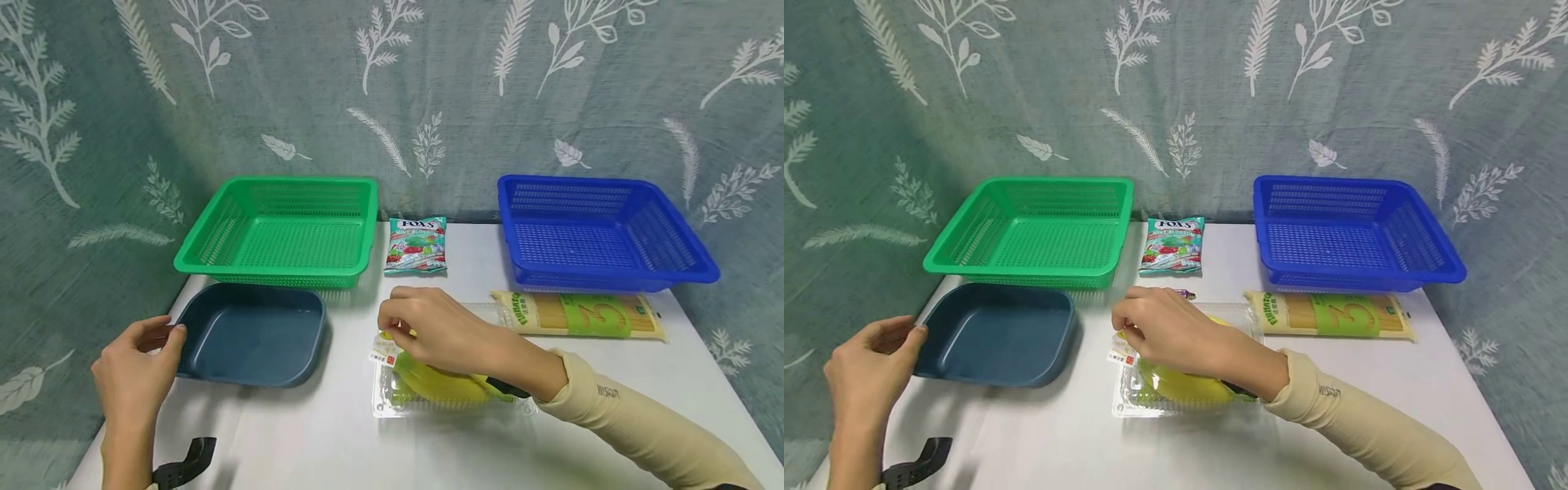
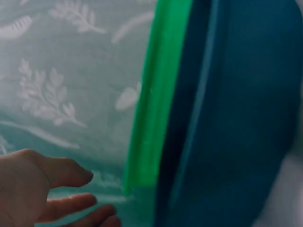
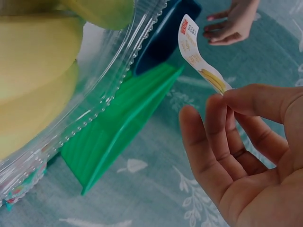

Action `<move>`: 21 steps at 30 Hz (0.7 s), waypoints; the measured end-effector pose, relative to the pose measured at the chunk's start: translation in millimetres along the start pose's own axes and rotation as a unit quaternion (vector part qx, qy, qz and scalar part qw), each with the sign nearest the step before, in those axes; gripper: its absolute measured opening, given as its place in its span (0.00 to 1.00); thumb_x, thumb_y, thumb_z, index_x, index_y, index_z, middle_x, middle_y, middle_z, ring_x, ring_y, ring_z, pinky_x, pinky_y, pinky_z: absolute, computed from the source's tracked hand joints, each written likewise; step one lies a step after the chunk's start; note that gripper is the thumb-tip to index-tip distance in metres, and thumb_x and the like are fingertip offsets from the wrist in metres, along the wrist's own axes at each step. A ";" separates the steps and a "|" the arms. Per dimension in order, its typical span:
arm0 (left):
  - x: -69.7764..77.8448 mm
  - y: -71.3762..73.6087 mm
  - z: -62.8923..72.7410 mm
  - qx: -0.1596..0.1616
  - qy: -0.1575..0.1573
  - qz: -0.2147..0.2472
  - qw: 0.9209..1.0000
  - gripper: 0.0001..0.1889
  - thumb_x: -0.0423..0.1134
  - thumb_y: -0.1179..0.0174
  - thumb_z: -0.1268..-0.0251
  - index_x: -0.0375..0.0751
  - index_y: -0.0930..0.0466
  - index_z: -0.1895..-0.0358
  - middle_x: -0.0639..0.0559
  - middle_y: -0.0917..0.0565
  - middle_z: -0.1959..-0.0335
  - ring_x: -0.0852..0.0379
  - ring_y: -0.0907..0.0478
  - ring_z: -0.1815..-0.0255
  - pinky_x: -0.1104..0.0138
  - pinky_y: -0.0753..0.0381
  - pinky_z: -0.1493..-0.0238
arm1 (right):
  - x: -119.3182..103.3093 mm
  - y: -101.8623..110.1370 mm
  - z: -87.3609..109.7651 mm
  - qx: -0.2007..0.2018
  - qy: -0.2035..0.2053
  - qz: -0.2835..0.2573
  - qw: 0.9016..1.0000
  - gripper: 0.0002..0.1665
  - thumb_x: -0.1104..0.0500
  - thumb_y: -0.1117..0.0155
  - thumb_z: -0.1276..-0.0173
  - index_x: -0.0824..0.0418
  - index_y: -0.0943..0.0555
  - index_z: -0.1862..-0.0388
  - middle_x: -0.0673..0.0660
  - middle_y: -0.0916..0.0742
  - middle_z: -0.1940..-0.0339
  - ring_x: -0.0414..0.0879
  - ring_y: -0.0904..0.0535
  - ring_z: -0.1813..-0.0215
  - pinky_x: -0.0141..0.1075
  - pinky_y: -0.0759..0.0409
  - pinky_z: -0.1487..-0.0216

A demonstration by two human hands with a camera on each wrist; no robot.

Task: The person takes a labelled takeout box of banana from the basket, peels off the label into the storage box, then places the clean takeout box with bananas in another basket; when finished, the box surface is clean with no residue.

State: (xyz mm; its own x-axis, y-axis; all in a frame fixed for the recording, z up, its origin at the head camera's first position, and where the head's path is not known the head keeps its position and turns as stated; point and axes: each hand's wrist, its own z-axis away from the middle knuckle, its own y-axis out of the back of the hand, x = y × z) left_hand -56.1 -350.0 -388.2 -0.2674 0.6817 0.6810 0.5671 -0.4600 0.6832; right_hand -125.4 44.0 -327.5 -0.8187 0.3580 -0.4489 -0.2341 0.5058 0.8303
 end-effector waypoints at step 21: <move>-52.3 -3.0 -42.7 -0.089 0.000 -0.115 0.989 0.26 0.48 0.42 0.29 0.33 0.23 0.36 0.32 0.18 0.45 0.30 0.27 0.44 0.42 0.31 0.55 | -16.2 -23.8 -55.7 -0.048 0.021 -0.020 0.998 0.12 0.72 0.41 0.34 0.57 0.16 0.65 0.47 0.17 0.65 0.38 0.25 0.65 0.25 0.25 0.66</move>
State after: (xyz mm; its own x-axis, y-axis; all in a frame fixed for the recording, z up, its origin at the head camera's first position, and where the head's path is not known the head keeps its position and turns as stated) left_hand -77.0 -408.6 -414.6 -0.3736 0.7793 0.5030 0.3456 -0.3863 0.8552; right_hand -135.8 -17.6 -321.6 -0.8279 0.3053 -0.4706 -0.3154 0.4403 0.8406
